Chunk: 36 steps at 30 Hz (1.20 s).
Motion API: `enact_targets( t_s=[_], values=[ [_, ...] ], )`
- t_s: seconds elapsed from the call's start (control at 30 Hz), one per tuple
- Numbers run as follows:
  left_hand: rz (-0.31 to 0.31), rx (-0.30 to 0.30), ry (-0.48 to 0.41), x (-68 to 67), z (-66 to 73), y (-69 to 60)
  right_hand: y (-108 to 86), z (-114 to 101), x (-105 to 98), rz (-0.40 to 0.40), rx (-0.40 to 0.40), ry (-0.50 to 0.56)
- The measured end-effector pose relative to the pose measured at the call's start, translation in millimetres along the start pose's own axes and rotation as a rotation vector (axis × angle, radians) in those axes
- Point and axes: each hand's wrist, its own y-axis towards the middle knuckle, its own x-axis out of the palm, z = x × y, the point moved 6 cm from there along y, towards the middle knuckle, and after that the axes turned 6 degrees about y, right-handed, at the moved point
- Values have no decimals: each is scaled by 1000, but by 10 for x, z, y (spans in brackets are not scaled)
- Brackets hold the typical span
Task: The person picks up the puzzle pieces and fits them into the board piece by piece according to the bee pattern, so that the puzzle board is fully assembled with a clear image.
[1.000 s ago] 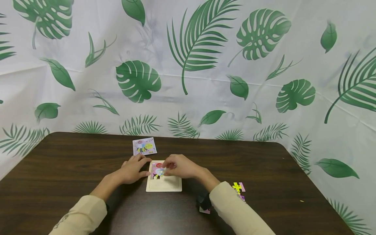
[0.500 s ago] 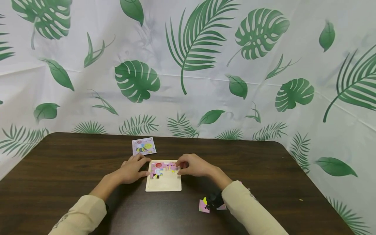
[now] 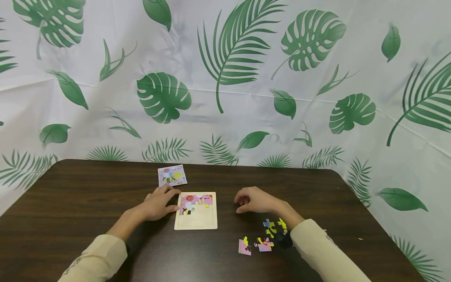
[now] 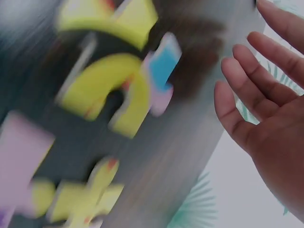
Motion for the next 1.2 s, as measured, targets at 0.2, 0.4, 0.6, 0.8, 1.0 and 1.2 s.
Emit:
enact_targets(
  t_s=[0.2, 0.4, 0.6, 0.8, 1.0, 1.2],
  values=[
    [6, -2, 4, 0, 2, 3, -284, 180, -106, -16, 43, 61],
    [-1, -3, -3, -6, 13, -6, -519, 308, -175, -40, 65, 70],
    [1, -2, -3, -8, 21, -7, -736, 364, -234, -53, 103, 41],
    [4, -5, -2, -4, 15, -7, -904, 387, -209, -29, 69, 49],
    [4, -5, -1, -12, 14, -12, -998, 395, -149, 20, 19, 36],
    [8, -3, -1, -27, 29, -16, -1037, 361, -113, 53, 2, -15]
  ],
)
